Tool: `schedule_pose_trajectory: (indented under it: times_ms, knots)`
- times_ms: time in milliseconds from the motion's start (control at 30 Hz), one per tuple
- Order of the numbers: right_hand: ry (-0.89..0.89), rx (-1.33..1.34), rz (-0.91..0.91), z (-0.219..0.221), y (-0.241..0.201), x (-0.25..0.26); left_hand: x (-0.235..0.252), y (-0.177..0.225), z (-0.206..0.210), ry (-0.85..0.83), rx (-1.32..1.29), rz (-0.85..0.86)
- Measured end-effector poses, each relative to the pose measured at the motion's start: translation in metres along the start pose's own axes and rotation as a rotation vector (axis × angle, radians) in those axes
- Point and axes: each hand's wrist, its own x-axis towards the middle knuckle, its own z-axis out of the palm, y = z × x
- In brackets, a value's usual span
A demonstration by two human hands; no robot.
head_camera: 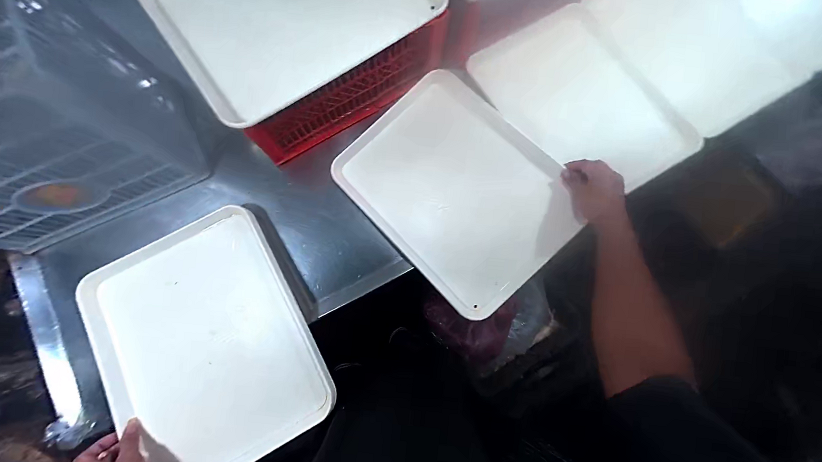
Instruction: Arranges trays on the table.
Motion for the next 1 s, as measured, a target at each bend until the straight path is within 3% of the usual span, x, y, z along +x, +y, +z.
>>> schedule_pose_trajectory:
  times_ms: [300,467,533,633,700,767,833,900,933,1000]
  knots:
    - [-0.056,-0.060,0.149,0.033,-0.028,0.005,-0.018,0.014,0.013,0.072,-0.083,-0.078]
    - [0.110,-0.171,0.149,0.046,-0.025,-0.018,-0.025,0.013,0.015,0.077,-0.156,-0.086]
    - [0.204,-0.185,0.233,0.057,-0.033,-0.025,-0.028,0.012,0.015,0.082,-0.173,-0.113]
    - [0.358,-0.231,0.394,0.067,-0.061,-0.036,-0.033,0.012,0.017,0.080,-0.221,-0.171]
    - [0.393,-0.210,0.322,0.073,-0.106,-0.048,-0.041,0.013,0.020,0.062,-0.278,-0.207]
    - [0.244,-0.099,0.019,0.090,-0.181,-0.082,-0.053,0.019,0.021,0.023,-0.358,-0.233]
    - [-0.141,0.044,-0.233,0.127,-0.259,-0.129,-0.066,0.024,0.023,0.000,-0.422,-0.251]
    - [-0.511,0.102,-0.303,0.176,-0.319,-0.169,-0.077,0.025,0.031,-0.008,-0.500,-0.277]
    - [-0.579,0.097,-0.287,0.199,-0.339,-0.183,-0.081,0.026,0.035,-0.005,-0.551,-0.296]
    - [-0.532,-0.001,-0.214,0.223,-0.361,-0.197,-0.086,0.024,0.041,-0.005,-0.668,-0.348]
